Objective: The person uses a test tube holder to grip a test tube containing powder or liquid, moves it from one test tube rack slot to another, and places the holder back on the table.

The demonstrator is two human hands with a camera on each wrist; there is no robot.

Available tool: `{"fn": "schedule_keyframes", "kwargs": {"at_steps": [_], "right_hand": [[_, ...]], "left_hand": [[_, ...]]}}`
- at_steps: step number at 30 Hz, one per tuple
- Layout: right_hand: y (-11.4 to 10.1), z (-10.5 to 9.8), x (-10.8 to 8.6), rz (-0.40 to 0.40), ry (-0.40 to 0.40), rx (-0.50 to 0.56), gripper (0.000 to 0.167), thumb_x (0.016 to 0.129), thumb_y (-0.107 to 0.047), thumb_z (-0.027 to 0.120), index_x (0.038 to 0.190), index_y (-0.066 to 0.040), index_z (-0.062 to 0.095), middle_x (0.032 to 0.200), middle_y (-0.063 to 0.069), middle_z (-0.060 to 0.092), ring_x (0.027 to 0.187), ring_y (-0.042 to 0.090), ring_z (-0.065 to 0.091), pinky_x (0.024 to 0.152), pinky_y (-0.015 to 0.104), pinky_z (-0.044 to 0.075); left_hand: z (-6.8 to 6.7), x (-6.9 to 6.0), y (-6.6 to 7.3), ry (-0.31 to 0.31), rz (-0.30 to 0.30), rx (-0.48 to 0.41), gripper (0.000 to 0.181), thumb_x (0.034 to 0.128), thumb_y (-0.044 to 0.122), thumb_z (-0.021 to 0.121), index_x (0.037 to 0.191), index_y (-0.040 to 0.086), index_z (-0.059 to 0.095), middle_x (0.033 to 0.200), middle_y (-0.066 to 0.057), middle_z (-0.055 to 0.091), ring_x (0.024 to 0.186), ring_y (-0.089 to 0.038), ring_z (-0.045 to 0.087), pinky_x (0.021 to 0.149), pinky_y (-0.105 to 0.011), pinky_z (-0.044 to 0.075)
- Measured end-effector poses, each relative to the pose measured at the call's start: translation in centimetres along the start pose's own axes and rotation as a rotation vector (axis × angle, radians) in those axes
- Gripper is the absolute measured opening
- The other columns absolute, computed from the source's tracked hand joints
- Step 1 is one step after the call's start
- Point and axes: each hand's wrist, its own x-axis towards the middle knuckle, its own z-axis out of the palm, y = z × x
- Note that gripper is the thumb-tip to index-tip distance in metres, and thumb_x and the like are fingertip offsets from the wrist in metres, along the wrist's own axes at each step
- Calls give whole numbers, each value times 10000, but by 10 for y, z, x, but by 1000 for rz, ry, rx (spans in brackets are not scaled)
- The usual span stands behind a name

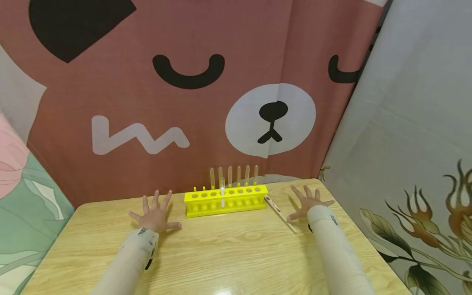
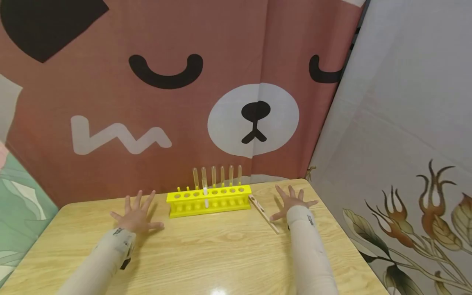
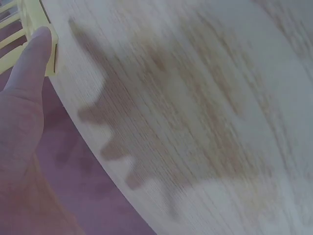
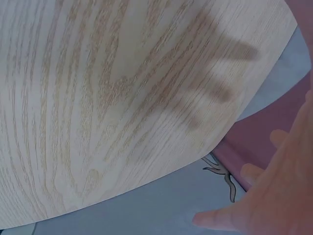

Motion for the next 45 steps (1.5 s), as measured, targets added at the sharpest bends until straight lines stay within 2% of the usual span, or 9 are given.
{"fn": "schedule_keyframes", "kwargs": {"at_steps": [4, 12, 19, 24, 28, 30, 34, 42, 45], "right_hand": [[-1, 0, -1, -6, 13, 14, 1381, 565, -801, 805, 1634, -298, 89, 1663, 248, -9, 1441, 627, -98, 860, 951, -47], [-9, -4, -8, -10, 14, 22, 1294, 645, -749, 807, 1633, -273, 120, 1662, 247, 2, 1450, 620, -69, 891, 946, -16], [-21, -6, -15, -37, -17, 62, 1202, 717, -659, 821, 1628, -226, 168, 1648, 278, 37, 1456, 615, -37, 918, 939, 39], [-27, -3, -14, -84, -22, 78, 1109, 765, -614, 806, 1612, -193, 227, 1621, 297, 126, 1432, 633, 101, 938, 901, 207], [-31, 2, -10, -126, -30, 115, 1027, 814, -564, 792, 1599, -156, 271, 1572, 308, 225, 1387, 610, 220, 932, 824, 341], [-32, 6, -7, -146, -36, 144, 989, 835, -528, 792, 1590, -130, 293, 1542, 319, 267, 1369, 593, 255, 939, 788, 376], [-33, 17, 0, -162, -41, 177, 926, 851, -486, 797, 1564, -96, 351, 1503, 324, 328, 1351, 559, 305, 976, 737, 398], [-39, 27, 3, -178, 22, 159, 753, 889, -432, 775, 1477, -65, 481, 1422, 290, 447, 1292, 498, 425, 980, 671, 447], [-39, 31, 6, -183, 43, 182, 664, 895, -405, 777, 1407, -50, 547, 1345, 257, 508, 1198, 439, 511, 944, 615, 491]], "left_hand": [[-2, -1, 3, 1, -5, -8, 1240, 734, 667, 798, 1637, 254, 56, 1664, -244, -65, 1452, -607, -112, 865, -931, -93], [-5, -4, 7, 7, 5, -28, 1208, 770, 619, 799, 1636, 258, 39, 1660, -252, -56, 1456, -603, -101, 878, -922, -111], [1, -1, 6, 48, 25, -55, 1139, 821, 579, 779, 1636, 237, 61, 1650, -271, 13, 1458, -605, -9, 933, -925, 10], [6, 1, 8, 105, 62, -173, 1048, 873, 462, 783, 1628, 152, 125, 1621, -318, 70, 1432, -631, 89, 979, -894, 133], [11, 2, 13, 160, 112, -293, 933, 910, 320, 777, 1587, 29, 205, 1572, -379, 134, 1385, -648, 213, 1029, -809, 276], [14, 2, 16, 163, 118, -354, 879, 932, 274, 756, 1570, -9, 220, 1558, -387, 149, 1376, -630, 250, 1051, -753, 325], [20, 6, 21, 128, 98, -464, 812, 983, 254, 693, 1569, -20, 203, 1550, -366, 160, 1398, -574, 259, 1096, -693, 328], [26, 8, 30, 119, 55, -549, 712, 1008, 242, 654, 1537, -42, 271, 1508, -366, 262, 1358, -531, 372, 1116, -655, 337], [26, 8, 35, 109, 42, -586, 663, 1014, 217, 641, 1516, -57, 306, 1493, -367, 299, 1348, -519, 394, 1112, -647, 349]]}}
